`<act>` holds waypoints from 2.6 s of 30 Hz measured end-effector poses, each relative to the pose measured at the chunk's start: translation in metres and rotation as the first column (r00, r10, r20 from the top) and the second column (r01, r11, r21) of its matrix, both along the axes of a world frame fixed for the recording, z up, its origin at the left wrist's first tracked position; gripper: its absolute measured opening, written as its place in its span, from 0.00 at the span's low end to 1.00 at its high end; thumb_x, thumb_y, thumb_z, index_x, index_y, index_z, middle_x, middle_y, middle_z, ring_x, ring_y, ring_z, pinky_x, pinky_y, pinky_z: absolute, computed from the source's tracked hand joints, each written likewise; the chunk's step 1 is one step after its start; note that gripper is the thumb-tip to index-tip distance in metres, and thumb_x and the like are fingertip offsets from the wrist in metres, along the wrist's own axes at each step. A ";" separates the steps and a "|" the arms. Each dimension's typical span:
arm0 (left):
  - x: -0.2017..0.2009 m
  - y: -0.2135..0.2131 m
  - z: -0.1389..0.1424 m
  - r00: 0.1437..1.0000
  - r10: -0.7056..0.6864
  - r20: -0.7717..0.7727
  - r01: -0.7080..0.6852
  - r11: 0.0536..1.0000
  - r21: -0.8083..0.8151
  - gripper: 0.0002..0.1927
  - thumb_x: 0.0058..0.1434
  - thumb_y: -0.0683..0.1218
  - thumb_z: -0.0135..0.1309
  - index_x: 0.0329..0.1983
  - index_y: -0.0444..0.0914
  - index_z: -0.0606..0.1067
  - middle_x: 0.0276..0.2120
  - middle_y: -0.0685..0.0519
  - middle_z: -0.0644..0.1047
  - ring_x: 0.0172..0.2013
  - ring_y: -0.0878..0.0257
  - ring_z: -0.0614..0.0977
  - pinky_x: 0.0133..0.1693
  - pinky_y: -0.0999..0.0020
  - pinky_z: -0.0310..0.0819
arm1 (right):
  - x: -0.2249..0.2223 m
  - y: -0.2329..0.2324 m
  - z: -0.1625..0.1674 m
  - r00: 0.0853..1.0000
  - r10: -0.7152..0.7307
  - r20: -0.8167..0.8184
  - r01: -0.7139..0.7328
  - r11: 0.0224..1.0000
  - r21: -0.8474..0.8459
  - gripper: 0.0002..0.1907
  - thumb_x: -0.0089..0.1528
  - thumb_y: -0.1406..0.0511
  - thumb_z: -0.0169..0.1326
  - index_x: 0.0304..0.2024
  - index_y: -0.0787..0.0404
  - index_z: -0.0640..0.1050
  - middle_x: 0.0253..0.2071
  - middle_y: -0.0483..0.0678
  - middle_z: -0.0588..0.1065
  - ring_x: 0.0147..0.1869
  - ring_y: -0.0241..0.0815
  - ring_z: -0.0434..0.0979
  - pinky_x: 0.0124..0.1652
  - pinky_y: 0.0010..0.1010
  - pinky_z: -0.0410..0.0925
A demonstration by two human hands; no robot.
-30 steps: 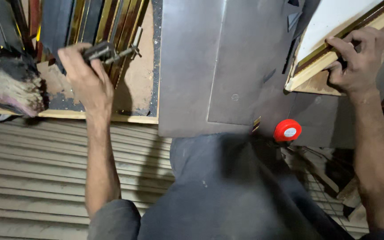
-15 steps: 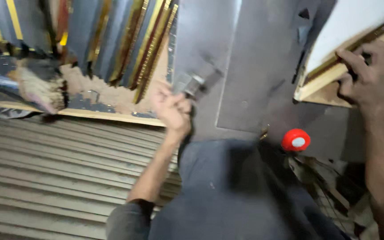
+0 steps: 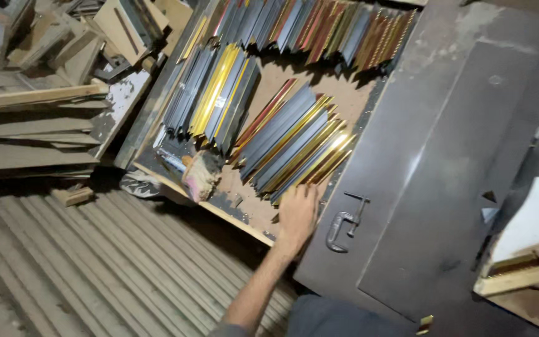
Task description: The person measures gold and red frame molding strips with a tape measure, marks cut lines with a marker, and cuts the strips at an angle on a miter saw. They then sort the cut pieces and stack the finished lengths on the workbench.
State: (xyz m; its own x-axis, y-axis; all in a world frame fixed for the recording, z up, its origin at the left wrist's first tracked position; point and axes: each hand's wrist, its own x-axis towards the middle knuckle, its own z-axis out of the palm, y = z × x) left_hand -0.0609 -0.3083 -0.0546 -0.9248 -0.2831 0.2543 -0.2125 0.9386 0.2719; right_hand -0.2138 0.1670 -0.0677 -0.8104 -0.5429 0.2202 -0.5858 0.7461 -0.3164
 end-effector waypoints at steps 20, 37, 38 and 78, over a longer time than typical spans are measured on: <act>-0.006 -0.006 -0.015 0.990 -0.045 0.134 0.093 0.920 -0.381 0.17 0.61 0.46 0.56 0.54 0.44 0.76 0.50 0.52 0.73 0.51 0.53 0.73 0.50 0.49 0.67 | 0.028 0.022 0.039 0.984 0.044 -0.171 -0.021 0.991 0.135 0.30 0.53 0.66 0.65 0.59 0.47 0.81 0.44 0.44 0.72 0.51 0.47 0.72 0.56 0.38 0.63; -0.011 -0.058 -0.045 0.993 -0.120 0.022 0.121 0.954 -0.275 0.20 0.73 0.50 0.64 0.66 0.47 0.74 0.57 0.51 0.70 0.53 0.52 0.70 0.47 0.51 0.66 | 0.030 0.018 0.043 0.987 0.088 -0.133 -0.071 0.989 0.128 0.24 0.59 0.65 0.68 0.58 0.52 0.82 0.47 0.47 0.69 0.59 0.49 0.69 0.66 0.41 0.61; -0.011 -0.059 -0.045 0.989 -0.145 -0.032 0.122 0.915 -0.384 0.17 0.73 0.49 0.64 0.62 0.50 0.76 0.60 0.53 0.69 0.57 0.52 0.68 0.48 0.54 0.66 | 0.029 0.018 0.043 0.983 0.103 -0.151 -0.085 0.989 0.124 0.25 0.58 0.64 0.68 0.59 0.52 0.83 0.47 0.46 0.69 0.59 0.49 0.69 0.67 0.41 0.61; -0.003 -0.001 -0.014 0.961 -0.260 0.094 0.277 0.894 -0.352 0.07 0.61 0.44 0.57 0.38 0.37 0.80 0.68 0.42 0.69 0.65 0.49 0.64 0.57 0.54 0.55 | 0.033 0.034 0.048 0.979 0.104 -0.176 -0.087 0.991 0.102 0.26 0.57 0.67 0.66 0.59 0.50 0.83 0.48 0.45 0.70 0.59 0.48 0.68 0.67 0.40 0.60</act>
State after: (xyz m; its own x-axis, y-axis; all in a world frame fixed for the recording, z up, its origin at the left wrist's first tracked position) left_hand -0.0641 -0.3092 -0.0690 -0.9651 0.0800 0.2493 0.0574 0.9936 -0.0969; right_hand -0.1804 0.2015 -0.0193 -0.7052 -0.6414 0.3023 -0.6971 0.7050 -0.1305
